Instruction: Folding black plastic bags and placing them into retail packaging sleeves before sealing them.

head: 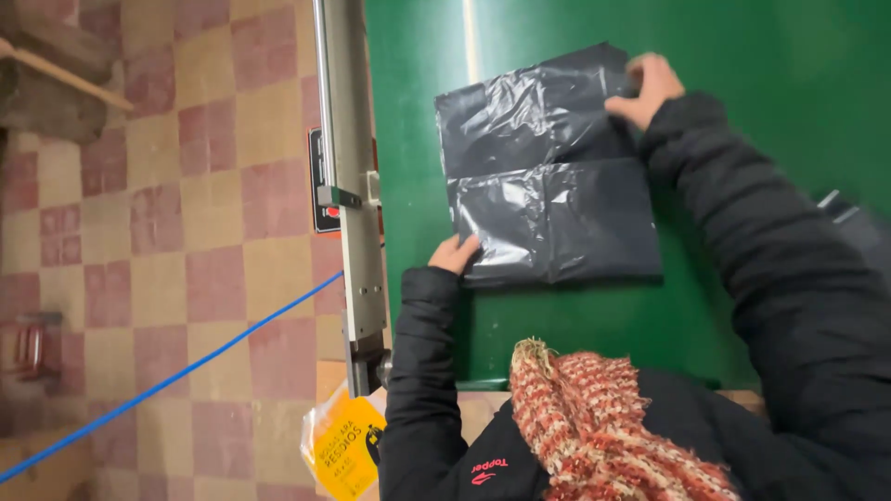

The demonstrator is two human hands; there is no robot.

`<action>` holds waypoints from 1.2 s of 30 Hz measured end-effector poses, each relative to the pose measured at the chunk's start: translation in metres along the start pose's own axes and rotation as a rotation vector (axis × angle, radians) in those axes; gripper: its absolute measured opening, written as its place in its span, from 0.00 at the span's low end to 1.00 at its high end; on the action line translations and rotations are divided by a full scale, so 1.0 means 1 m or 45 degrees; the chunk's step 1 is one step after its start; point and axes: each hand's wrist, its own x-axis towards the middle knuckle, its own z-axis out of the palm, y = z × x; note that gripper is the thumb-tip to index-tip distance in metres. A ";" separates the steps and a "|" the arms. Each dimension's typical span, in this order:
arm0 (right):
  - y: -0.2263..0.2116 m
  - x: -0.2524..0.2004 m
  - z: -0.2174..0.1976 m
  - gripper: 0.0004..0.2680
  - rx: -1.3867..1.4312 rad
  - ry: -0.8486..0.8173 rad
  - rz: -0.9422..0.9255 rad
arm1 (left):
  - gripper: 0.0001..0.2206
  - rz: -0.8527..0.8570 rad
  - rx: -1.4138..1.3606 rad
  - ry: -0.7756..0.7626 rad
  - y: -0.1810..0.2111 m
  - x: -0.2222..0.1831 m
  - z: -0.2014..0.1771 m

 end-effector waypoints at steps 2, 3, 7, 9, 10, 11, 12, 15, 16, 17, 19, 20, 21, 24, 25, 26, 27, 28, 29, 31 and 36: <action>-0.001 0.041 0.015 0.25 -0.194 0.109 -0.355 | 0.22 0.026 -0.012 0.046 0.024 0.015 -0.006; -0.012 0.058 0.020 0.29 -0.408 0.007 -0.275 | 0.23 -0.031 0.013 0.200 0.037 0.024 -0.007; -0.024 0.089 0.043 0.33 -0.846 -0.271 -0.021 | 0.23 -0.071 0.369 0.491 0.070 0.044 0.004; 0.007 0.112 0.066 0.33 -0.764 -0.472 0.155 | 0.24 0.075 0.208 0.567 0.003 0.062 0.016; 0.023 0.121 0.075 0.33 -0.678 -0.661 0.327 | 0.24 0.229 0.042 0.644 -0.030 0.068 0.023; 0.014 0.114 0.066 0.33 -0.678 -0.665 0.339 | 0.24 0.224 0.042 0.632 -0.012 0.064 0.018; 0.001 0.108 0.058 0.29 -0.751 -0.667 0.210 | 0.21 0.085 0.059 0.591 0.004 0.057 0.014; -0.019 0.076 0.050 0.19 -0.755 -0.424 -0.050 | 0.19 -0.088 0.169 0.507 0.030 0.045 0.003; -0.022 0.067 0.046 0.14 -0.689 -0.167 -0.179 | 0.20 -0.110 0.262 0.470 0.036 0.050 0.000; -0.055 0.046 0.021 0.14 -0.700 -0.150 -0.172 | 0.20 -0.090 0.258 0.461 0.035 0.055 -0.003; -0.126 -0.003 -0.020 0.12 -0.189 0.081 -0.378 | 0.22 -0.161 0.406 0.341 0.030 0.058 -0.011; -0.147 -0.034 -0.043 0.12 -0.196 0.081 -0.370 | 0.22 -0.160 0.404 0.331 0.026 0.062 -0.013; -0.168 -0.066 -0.065 0.12 -0.242 0.096 -0.552 | 0.22 -0.170 0.390 0.260 0.022 0.066 -0.015; -0.195 -0.152 -0.086 0.12 -0.344 0.132 -0.786 | 0.21 -0.156 0.349 0.191 0.006 0.082 -0.024; -0.196 -0.180 -0.086 0.12 -0.395 0.157 -0.830 | 0.20 -0.137 0.329 0.189 -0.004 0.091 -0.024; -0.182 -0.198 -0.075 0.12 -0.404 0.162 -0.826 | 0.19 -0.117 0.309 0.186 -0.045 0.088 -0.039; -0.168 -0.216 -0.064 0.12 -0.453 0.122 -0.829 | 0.19 -0.098 0.289 0.183 -0.073 0.097 -0.039; -0.154 -0.234 -0.052 0.11 -0.501 0.083 -0.830 | 0.18 -0.079 0.270 0.179 -0.088 0.127 -0.025; -0.151 -0.238 -0.049 0.11 -0.509 0.088 -0.823 | 0.18 -0.072 0.269 0.170 -0.069 0.118 -0.034; -0.145 -0.243 -0.042 0.12 -0.578 -0.001 -0.839 | 0.12 -0.154 -0.048 -0.114 -0.031 0.099 -0.054; -0.142 -0.240 -0.044 0.12 -0.746 -0.211 -0.860 | 0.12 0.380 1.033 0.542 0.185 0.011 0.007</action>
